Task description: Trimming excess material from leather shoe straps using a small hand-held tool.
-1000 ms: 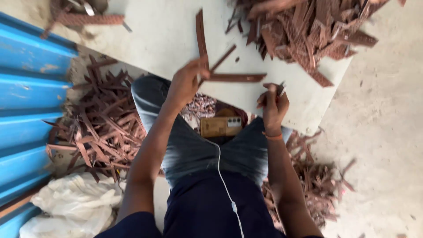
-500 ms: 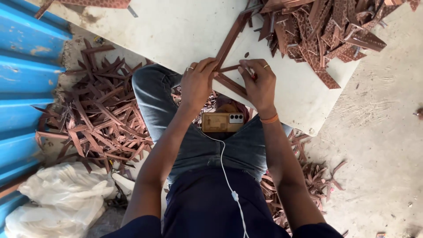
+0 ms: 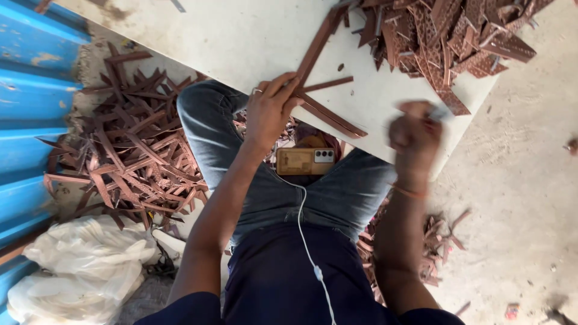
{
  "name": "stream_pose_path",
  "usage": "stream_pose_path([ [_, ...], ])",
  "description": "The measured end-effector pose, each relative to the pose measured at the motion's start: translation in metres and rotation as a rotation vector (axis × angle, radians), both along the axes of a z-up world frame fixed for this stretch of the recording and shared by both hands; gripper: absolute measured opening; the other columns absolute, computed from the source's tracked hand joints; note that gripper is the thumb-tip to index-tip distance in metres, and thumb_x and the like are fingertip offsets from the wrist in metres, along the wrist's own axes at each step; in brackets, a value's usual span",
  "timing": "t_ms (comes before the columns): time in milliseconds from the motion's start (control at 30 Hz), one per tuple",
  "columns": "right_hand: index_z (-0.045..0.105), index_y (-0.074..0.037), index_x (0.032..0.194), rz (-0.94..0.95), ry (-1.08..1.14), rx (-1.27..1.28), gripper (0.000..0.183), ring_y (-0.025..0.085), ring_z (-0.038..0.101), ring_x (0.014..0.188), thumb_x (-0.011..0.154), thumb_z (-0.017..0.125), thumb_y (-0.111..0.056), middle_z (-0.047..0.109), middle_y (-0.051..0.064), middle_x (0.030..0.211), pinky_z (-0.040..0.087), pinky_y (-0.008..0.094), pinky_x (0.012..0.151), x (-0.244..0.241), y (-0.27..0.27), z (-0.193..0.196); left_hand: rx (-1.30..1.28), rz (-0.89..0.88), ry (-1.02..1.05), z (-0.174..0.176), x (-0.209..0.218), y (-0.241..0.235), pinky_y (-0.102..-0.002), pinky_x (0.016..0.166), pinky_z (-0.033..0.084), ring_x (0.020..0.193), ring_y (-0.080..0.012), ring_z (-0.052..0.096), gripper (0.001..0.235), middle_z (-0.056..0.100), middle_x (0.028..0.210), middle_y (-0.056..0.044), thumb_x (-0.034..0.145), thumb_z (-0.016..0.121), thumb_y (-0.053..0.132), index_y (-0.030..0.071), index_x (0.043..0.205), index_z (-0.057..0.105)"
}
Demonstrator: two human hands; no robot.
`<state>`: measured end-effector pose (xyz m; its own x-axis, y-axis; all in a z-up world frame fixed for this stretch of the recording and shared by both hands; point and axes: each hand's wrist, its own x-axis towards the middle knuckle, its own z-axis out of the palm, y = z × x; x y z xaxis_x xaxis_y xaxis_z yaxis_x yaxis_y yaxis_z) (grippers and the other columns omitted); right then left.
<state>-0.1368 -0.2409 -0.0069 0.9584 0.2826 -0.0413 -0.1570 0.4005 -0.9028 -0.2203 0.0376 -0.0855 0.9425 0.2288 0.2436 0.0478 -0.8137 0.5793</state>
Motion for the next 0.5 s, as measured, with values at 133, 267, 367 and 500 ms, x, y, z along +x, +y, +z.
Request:
stream_pose_path([
  [133,0.069,-0.003,0.108,-0.092,-0.074,-0.123,0.011,0.005,0.032,0.042,0.111,0.060,-0.007,0.042,-0.003,0.059,0.023,0.023,0.042,-0.010,-0.090,0.030,0.003,0.010,-0.052,0.001,-0.003,0.000,-0.044,0.092,0.052,0.109,-0.0250,0.062,0.043,0.062,0.140,0.005,0.098,0.074,0.034,0.010,0.133,0.071],
  [267,0.073,0.000,0.115,-0.320,-0.175,-0.649,0.012,0.007,0.043,0.048,0.116,0.065,-0.008,0.059,0.003,0.070,0.029,0.025,0.046,-0.010,-0.145,0.021,0.002,0.015,-0.033,0.005,-0.002,-0.002,-0.045,0.096,0.052,0.113,-0.0255,0.060,0.043,0.061,0.140,0.004,0.099,0.073,0.034,0.010,0.135,0.069],
  [367,0.075,0.002,0.118,-0.501,-0.345,-1.004,0.009,0.011,0.051,0.053,0.111,0.072,-0.003,0.070,0.009,0.090,0.034,0.026,0.047,-0.001,-0.174,-0.021,0.040,0.020,-0.019,0.004,-0.001,-0.006,-0.045,0.098,0.050,0.112,-0.0258,0.060,0.042,0.062,0.141,0.004,0.100,0.072,0.032,0.009,0.135,0.069],
  [500,0.075,-0.004,0.128,-0.393,-0.494,-1.016,0.022,0.015,0.075,0.104,0.106,0.074,0.001,0.079,0.010,0.114,0.062,0.029,0.093,-0.013,-0.125,-0.040,0.016,0.033,0.002,0.008,-0.003,-0.009,-0.045,0.097,0.050,0.113,-0.0270,0.060,0.040,0.062,0.141,0.002,0.101,0.070,0.028,0.006,0.134,0.068],
])
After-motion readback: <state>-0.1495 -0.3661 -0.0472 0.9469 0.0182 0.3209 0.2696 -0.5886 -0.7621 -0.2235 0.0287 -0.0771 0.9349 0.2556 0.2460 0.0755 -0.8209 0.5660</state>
